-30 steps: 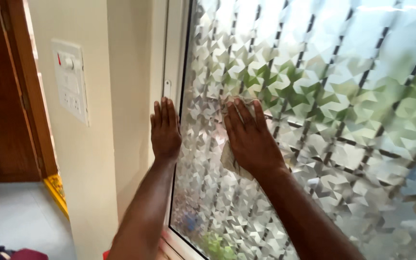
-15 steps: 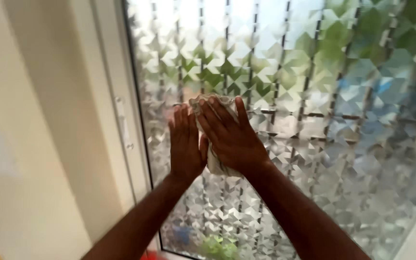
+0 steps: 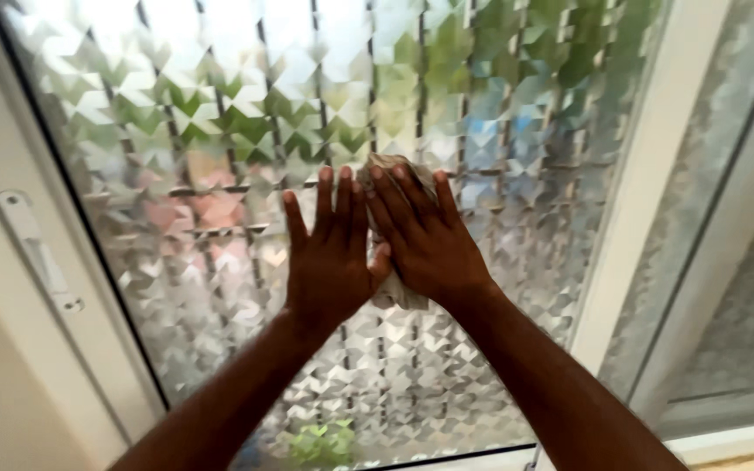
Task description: The person wipes the frame and glass of a window with a cloth, rinsing the cloth in a red bucket and wringing it out between wipes.
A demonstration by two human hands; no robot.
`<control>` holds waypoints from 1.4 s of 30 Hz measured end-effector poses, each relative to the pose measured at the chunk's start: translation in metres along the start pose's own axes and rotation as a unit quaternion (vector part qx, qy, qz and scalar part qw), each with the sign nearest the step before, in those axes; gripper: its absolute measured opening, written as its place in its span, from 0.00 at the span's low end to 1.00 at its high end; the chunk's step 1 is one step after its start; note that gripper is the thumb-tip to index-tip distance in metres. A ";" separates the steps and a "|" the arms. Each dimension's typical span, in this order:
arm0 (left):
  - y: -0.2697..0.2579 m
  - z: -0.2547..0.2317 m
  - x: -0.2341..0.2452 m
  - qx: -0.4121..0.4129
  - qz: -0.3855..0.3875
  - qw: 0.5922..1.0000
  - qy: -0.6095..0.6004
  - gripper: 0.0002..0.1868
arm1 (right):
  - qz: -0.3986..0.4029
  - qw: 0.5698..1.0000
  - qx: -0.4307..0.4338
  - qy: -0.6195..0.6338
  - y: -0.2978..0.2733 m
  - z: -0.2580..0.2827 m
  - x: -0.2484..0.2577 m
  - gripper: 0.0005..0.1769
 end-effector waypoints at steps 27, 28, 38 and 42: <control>0.137 -0.236 -0.062 -0.165 0.017 0.983 -0.080 0.04 | -0.036 0.982 -0.183 -0.009 -0.144 -0.095 -0.035 0.34; 0.138 -0.240 -0.064 -0.172 0.016 0.982 -0.081 0.04 | -0.040 0.983 -0.175 -0.021 -0.147 -0.098 -0.034 0.34; 0.165 -0.309 -0.104 -0.210 -0.007 0.972 -0.109 0.05 | -0.059 0.984 -0.158 -0.062 -0.170 -0.124 0.005 0.31; 0.175 -0.350 -0.122 -0.234 -0.036 0.964 -0.118 0.05 | -0.057 0.983 -0.158 -0.073 -0.185 -0.138 0.015 0.30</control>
Point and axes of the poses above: each hand's wrist, its own y-axis towards the middle knuckle, its own x-axis out of the back of the hand, z = x × y, the point moved 4 cm from there along y, towards the middle knuckle, and after that the axes turned 6 degrees about y, right-handed, at the moved point
